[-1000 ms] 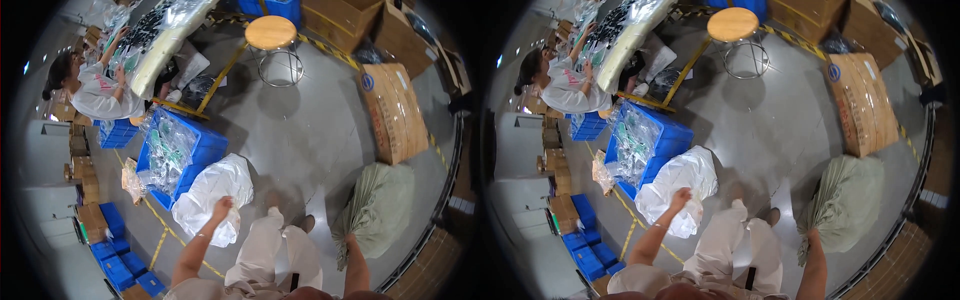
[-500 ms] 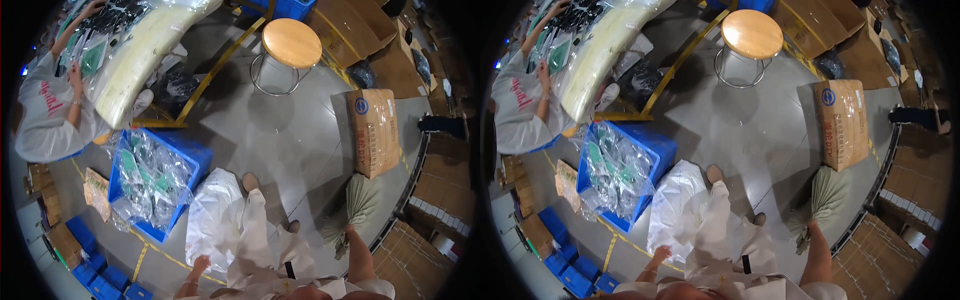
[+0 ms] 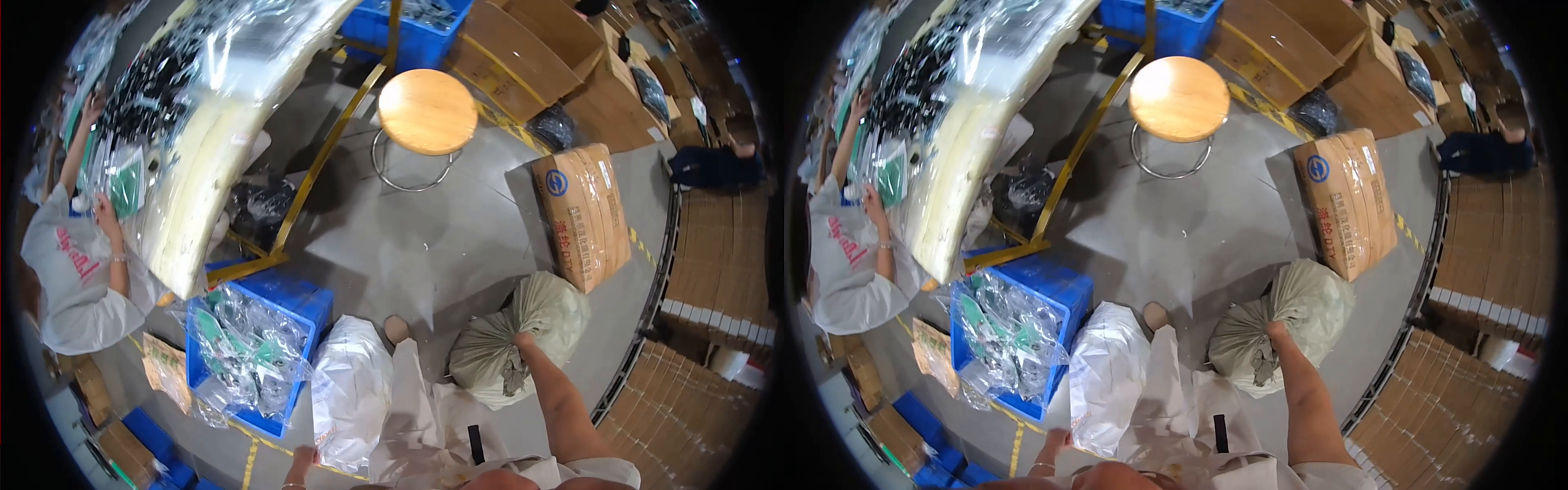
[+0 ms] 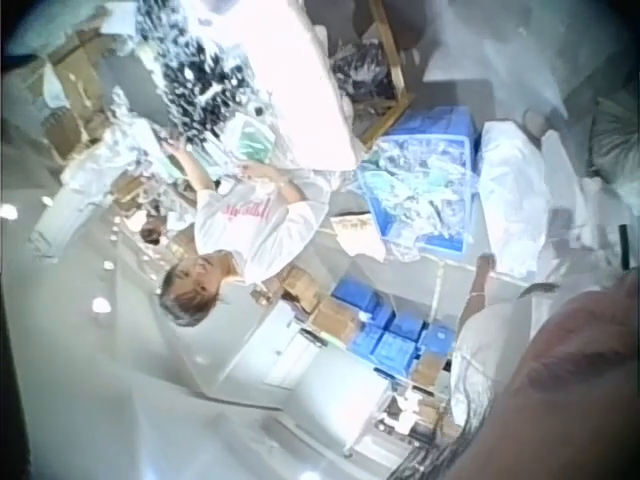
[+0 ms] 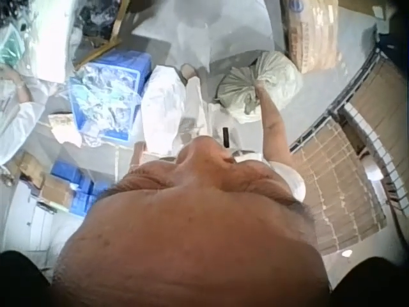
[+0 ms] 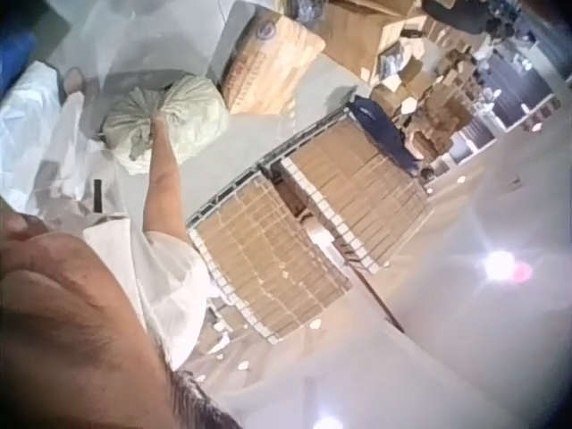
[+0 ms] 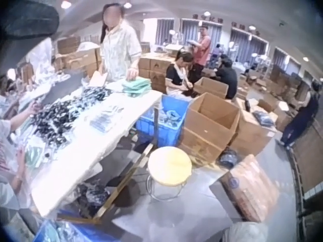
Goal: Sorting small metal wrenches into plastic bags and organizing cardboard boxes in a warehouse setting.
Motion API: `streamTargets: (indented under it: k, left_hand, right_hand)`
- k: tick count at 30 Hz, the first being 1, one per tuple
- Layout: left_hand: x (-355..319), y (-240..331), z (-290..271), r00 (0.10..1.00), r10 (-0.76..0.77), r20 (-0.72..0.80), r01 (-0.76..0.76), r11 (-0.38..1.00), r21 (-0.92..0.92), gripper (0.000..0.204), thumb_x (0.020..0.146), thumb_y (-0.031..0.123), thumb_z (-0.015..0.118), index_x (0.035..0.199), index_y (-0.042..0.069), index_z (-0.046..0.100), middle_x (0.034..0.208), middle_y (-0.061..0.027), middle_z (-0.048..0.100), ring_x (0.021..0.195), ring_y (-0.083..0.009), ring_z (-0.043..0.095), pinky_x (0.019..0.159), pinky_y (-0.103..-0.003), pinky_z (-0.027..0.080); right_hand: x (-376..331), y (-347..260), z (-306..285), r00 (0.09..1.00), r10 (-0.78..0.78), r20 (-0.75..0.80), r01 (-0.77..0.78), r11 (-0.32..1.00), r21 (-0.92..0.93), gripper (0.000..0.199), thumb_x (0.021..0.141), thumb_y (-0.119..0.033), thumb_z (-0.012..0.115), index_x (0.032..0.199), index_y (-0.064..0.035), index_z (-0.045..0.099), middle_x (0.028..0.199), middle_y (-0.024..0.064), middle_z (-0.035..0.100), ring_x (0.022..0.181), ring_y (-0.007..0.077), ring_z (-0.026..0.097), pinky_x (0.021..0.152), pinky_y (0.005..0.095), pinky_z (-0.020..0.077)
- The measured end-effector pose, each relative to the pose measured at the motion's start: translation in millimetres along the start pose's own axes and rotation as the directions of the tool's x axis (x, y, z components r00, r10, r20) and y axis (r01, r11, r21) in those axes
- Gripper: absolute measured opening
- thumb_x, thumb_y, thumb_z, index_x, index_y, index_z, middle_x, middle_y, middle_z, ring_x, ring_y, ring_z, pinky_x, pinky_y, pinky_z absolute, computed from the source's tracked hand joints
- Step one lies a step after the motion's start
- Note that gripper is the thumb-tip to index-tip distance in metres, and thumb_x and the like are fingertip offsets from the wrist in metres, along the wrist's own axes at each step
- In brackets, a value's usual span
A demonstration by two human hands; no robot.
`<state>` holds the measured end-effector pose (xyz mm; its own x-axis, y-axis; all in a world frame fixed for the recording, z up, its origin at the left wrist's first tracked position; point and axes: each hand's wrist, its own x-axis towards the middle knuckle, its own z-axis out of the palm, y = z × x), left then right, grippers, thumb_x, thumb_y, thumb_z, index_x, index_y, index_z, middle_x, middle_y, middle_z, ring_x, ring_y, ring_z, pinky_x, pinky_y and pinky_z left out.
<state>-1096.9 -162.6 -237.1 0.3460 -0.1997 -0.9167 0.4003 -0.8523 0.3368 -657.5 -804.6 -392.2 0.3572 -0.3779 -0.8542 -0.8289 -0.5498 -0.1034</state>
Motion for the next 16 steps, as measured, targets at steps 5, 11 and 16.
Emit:
streamTargets:
  k: [5,11,16]
  left_hand:
    - [2.2,145.0,-151.0,0.825,-0.533,-0.186,-0.072,0.228,-0.971,0.019,0.084,0.019,0.052,0.083,0.000,0.056,0.063,-0.0088,0.057,0.055,-0.0192,0.058,0.050,-0.029,0.048]
    - [13.0,165.8,-226.1,0.761,-0.133,-0.635,-0.178,0.898,-0.402,0.020,0.080,0.016,0.050,0.071,0.002,0.059,0.069,-0.0115,0.060,0.068,-0.0222,0.059,0.062,-0.033,0.047]
    - [44.6,311.2,-499.2,0.343,0.285,-0.895,-0.068,0.958,0.279,0.028,0.078,0.011,0.055,0.104,0.002,0.050,0.110,-0.0206,0.047,0.102,-0.0357,0.045,0.088,-0.039,0.035]
  right_hand:
    - [-6.6,17.2,4.8,0.993,0.077,0.085,-0.099,0.952,0.289,0.025,0.070,-0.008,0.057,0.090,0.0060,0.058,0.081,0.0139,0.058,0.075,0.0275,0.056,0.070,0.0399,0.0440]
    - [-45.3,7.3,11.8,0.976,-0.048,0.213,-0.102,0.761,0.641,0.021,0.073,-0.007,0.053,0.090,0.0046,0.059,0.077,0.0093,0.058,0.061,0.0202,0.052,0.059,0.0336,0.0422]
    - [-12.1,2.8,3.1,0.940,-0.013,0.342,-0.189,0.813,0.551,0.059,0.073,-0.010,0.060,0.127,-0.0122,0.036,0.083,0.0099,0.057,0.065,0.0192,0.048,0.081,0.0380,0.0346]
